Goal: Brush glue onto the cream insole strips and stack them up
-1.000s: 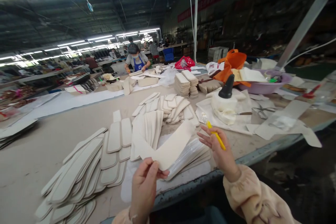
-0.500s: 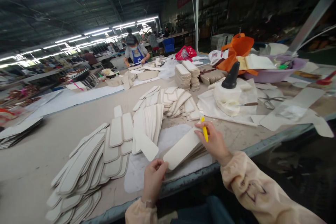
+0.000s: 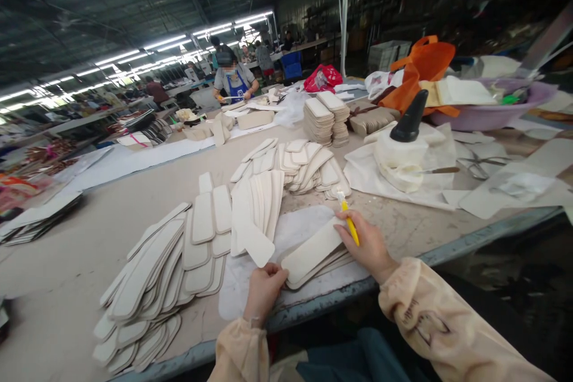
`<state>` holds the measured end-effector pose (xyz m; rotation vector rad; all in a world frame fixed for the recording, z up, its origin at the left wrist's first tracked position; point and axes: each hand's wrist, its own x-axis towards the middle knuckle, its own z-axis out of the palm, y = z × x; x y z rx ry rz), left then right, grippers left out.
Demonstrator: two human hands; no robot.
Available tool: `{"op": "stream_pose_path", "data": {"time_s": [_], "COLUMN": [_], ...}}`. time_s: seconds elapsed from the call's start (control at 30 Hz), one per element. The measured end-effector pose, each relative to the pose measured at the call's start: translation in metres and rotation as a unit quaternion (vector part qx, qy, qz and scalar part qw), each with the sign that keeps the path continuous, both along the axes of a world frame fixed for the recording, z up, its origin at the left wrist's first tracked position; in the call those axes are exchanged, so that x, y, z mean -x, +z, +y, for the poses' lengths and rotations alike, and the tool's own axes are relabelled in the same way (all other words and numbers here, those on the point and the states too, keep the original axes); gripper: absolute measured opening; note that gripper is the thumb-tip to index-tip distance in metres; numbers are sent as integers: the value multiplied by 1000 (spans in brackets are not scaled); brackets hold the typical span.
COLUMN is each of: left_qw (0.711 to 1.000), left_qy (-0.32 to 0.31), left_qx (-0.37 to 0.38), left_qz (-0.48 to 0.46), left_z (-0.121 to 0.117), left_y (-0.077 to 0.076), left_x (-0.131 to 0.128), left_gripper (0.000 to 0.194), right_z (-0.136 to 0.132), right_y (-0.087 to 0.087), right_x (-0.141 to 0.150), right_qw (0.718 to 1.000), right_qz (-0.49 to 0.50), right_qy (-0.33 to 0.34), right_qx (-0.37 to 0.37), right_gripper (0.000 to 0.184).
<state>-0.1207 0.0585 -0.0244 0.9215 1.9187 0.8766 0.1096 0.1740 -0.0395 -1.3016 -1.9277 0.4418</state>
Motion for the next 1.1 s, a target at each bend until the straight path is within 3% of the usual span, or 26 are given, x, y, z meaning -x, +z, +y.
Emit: {"op": "stream_pose_path", "data": {"time_s": [0.33,0.63,1.1], "left_qw": [997,997,997], "left_qy": [-21,-39,-42], "left_qx": [14,12,-12], "left_qz": [73,66,65], "left_z": [0,-2,-5], "left_y": [-6,-6,-18], "left_x": [1,-1,3], "left_gripper": [12,10,19], "right_z": [2,4,11], "right_y": [-12,-18,-24], "right_x": [-1,1,-7], "right_qw": [1000,997,994], "right_qz": [-22,-37,-21], "right_qy": [-2,1,-4], "right_qx": [-21,-64,-110], "right_gripper": [21,19,19]}}
